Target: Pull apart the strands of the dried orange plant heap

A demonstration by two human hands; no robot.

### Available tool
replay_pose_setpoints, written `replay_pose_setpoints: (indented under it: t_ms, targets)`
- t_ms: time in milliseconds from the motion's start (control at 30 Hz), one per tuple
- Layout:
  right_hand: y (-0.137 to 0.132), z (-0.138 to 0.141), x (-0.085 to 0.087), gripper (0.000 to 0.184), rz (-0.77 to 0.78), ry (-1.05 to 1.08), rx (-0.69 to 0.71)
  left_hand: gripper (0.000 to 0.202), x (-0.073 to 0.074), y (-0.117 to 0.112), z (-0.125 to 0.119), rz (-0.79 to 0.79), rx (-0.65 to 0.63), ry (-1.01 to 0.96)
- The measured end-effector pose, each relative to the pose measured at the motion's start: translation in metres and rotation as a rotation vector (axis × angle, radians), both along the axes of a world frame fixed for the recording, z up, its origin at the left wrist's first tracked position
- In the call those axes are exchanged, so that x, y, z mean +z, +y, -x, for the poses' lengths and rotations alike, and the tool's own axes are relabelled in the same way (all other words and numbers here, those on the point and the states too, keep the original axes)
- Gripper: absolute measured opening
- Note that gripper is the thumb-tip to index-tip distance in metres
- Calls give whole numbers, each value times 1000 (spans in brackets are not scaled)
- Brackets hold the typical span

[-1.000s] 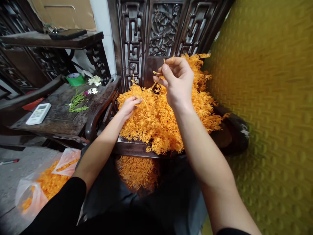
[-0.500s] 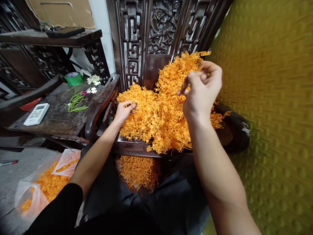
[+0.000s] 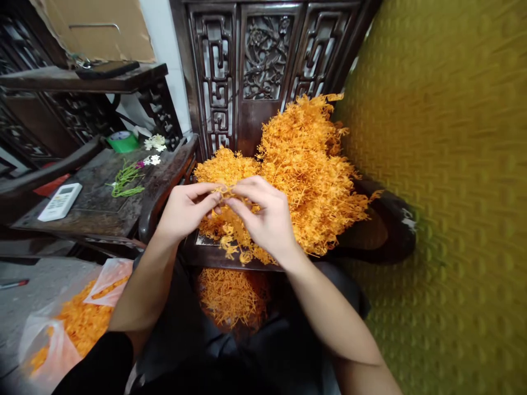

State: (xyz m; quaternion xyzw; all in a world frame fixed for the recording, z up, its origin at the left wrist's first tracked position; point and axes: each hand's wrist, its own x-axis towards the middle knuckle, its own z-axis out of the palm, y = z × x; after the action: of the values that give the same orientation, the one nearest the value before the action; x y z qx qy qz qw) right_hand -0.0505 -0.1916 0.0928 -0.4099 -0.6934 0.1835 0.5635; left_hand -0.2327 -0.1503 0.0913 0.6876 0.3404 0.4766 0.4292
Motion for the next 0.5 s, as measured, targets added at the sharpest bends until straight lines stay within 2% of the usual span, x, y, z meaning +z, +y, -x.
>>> replay_pose_setpoints:
  t_ms: [167, 233, 367, 500]
  targets:
    - [16, -13, -11, 16, 213, 347, 70, 6, 10, 3, 10, -153, 67, 13]
    - [19, -15, -17, 19, 260, 460, 86, 3, 12, 3, 12, -148, 8, 0]
    - [17, -14, -27, 23, 212, 587, 89, 3, 14, 3, 9, -79, -214, 30]
    - [14, -19, -35, 13, 248, 571, 66, 2, 13, 2, 0, -106, -243, 145]
